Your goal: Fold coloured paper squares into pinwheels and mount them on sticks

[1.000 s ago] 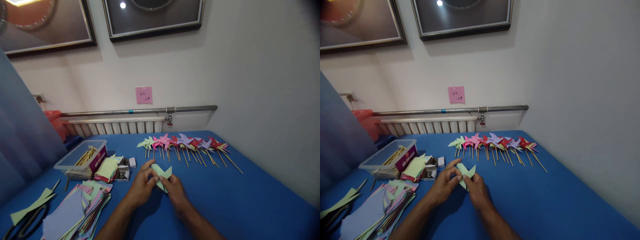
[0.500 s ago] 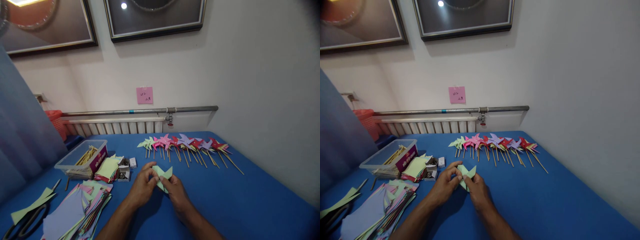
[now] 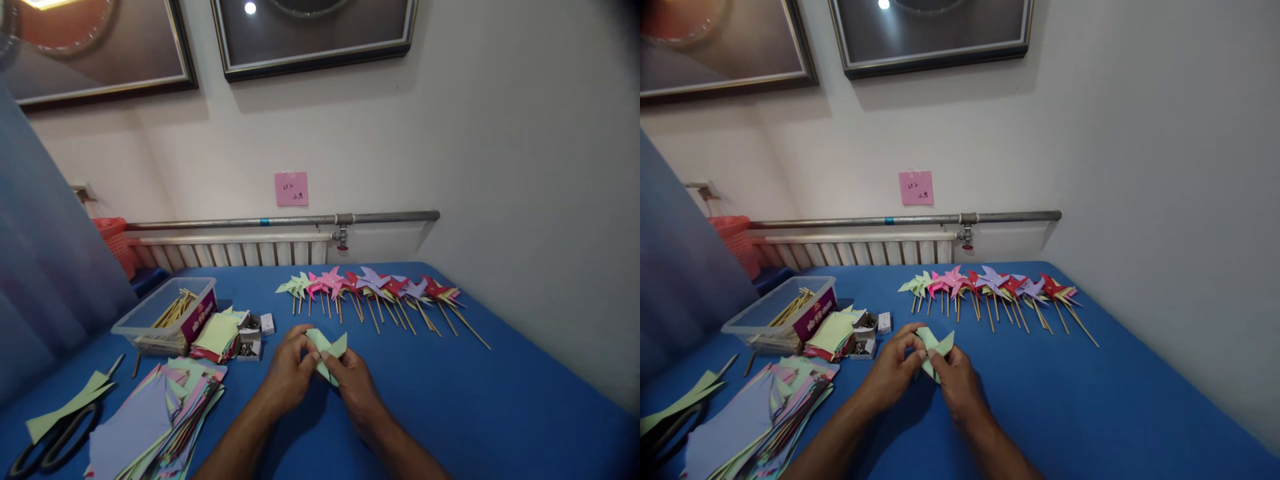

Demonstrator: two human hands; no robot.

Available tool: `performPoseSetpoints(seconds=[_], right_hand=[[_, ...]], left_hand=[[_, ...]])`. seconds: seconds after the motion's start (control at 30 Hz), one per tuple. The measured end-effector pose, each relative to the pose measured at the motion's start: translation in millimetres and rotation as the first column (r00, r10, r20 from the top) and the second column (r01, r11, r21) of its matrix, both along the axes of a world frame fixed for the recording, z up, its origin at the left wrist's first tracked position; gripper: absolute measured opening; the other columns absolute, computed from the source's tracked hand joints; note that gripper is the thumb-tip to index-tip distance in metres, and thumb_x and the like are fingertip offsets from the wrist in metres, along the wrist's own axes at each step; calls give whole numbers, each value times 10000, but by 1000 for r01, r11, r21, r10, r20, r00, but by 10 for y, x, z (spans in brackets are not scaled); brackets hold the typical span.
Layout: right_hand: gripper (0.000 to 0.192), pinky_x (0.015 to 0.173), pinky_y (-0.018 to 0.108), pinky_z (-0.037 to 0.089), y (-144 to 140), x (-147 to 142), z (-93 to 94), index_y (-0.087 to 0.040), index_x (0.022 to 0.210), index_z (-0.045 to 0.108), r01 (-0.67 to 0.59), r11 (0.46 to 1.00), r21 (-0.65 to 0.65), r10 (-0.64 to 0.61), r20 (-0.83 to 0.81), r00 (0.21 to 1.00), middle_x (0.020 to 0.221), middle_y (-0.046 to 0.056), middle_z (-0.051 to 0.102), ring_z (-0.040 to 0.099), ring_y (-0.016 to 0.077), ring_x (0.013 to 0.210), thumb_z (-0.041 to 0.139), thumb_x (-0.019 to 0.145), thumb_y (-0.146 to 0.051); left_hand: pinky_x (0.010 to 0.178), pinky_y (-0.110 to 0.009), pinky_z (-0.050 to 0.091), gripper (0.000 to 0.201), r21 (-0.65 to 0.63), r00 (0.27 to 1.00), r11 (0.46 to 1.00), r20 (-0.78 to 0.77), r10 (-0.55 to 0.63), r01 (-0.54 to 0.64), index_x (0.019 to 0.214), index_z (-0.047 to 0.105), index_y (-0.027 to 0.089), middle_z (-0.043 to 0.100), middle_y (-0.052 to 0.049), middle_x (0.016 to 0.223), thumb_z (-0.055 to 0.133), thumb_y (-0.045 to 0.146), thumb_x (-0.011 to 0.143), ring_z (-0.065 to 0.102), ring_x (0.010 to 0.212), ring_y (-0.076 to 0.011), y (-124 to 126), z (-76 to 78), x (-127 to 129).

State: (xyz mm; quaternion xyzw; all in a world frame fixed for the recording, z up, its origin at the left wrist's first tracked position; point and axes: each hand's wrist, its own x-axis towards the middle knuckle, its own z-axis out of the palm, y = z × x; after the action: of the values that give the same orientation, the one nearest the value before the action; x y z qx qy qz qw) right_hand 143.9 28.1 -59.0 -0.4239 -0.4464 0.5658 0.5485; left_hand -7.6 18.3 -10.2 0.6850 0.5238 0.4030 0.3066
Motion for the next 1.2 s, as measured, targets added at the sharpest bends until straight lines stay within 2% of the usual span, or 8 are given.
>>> performPoseSetpoints(seconds=[0.2, 0.33, 0.47, 0.63, 0.73, 0.83, 0.97, 1.2], right_hand=[[480, 655, 283, 484, 16, -6, -12, -158, 994, 815, -9, 1000, -25, 8, -73, 997, 806, 33, 771, 637, 198, 698, 920, 712, -533], [504, 707, 311, 522, 15, -11, -5, -177, 1058, 818, -21, 1000, -7, 20, -87, 996, 966, 76, 824, 714, 252, 822, 907, 734, -553], [530, 793, 346, 544, 23, 1, -6, -181, 1072, 821, -4, 1000, 17, 5, -70, 998, 999, 87, 835, 733, 280, 886, 893, 741, -589], [523, 796, 339, 530, 45, 20, -4, -174, 1031, 820, -2, 999, 44, 4, -39, 999, 956, 76, 826, 713, 257, 848, 885, 745, -607], [524, 770, 331, 520, 46, 22, 2, -171, 1020, 820, 0, 999, 34, 1, -27, 1000, 930, 72, 819, 694, 242, 812, 890, 741, -610], [532, 803, 342, 528, 35, 29, 8, -177, 1070, 819, -19, 999, 34, 21, -34, 999, 968, 78, 823, 715, 266, 876, 880, 759, -604], [516, 807, 346, 528, 30, 40, 9, -184, 1073, 820, -28, 999, 27, 29, -33, 999, 963, 73, 821, 719, 272, 882, 870, 769, -598], [453, 740, 315, 505, 34, 14, 23, -185, 1017, 823, -19, 999, 26, 21, -86, 996, 902, 53, 812, 671, 221, 768, 893, 757, -549]], left_hand=[[1152, -437, 468, 150, 17, 998, 1000, 69, -1, 0, 758, 611, 213, 665, -137, 1434, 582, 125, 875, 644, 1330, -281, 5, -23, 17], [1201, -498, 426, 153, 16, 994, 998, 94, 59, -61, 748, 636, 207, 568, -161, 1584, 598, 134, 877, 555, 1461, -335, -22, -14, 48], [1203, -534, 415, 149, 11, 987, 993, 109, 118, -120, 767, 656, 203, 499, -155, 1655, 602, 128, 884, 577, 1432, -346, -57, -15, 109], [1158, -511, 425, 157, 36, 978, 984, 119, 169, -174, 744, 644, 200, 639, -172, 1482, 591, 127, 872, 560, 1424, -352, -66, -32, 158], [983, -410, 492, 155, -10, 984, 991, 113, 137, -136, 742, 620, 208, 753, -118, 1122, 577, 187, 889, 690, 1110, -286, -52, -31, 149], [788, -325, 461, 167, -19, 989, 994, 98, 112, -111, 732, 581, 219, 668, -25, 815, 560, 240, 896, 640, 815, -214, -38, -29, 135], [764, -304, 423, 171, 57, 990, 991, 76, 120, -124, 725, 569, 217, 614, -4, 787, 543, 254, 890, 594, 789, -191, -37, -27, 135], [727, -300, 402, 164, 43, 989, 990, 67, 130, -133, 724, 561, 217, 597, 4, 761, 549, 248, 886, 572, 748, -183, -47, -21, 130]])
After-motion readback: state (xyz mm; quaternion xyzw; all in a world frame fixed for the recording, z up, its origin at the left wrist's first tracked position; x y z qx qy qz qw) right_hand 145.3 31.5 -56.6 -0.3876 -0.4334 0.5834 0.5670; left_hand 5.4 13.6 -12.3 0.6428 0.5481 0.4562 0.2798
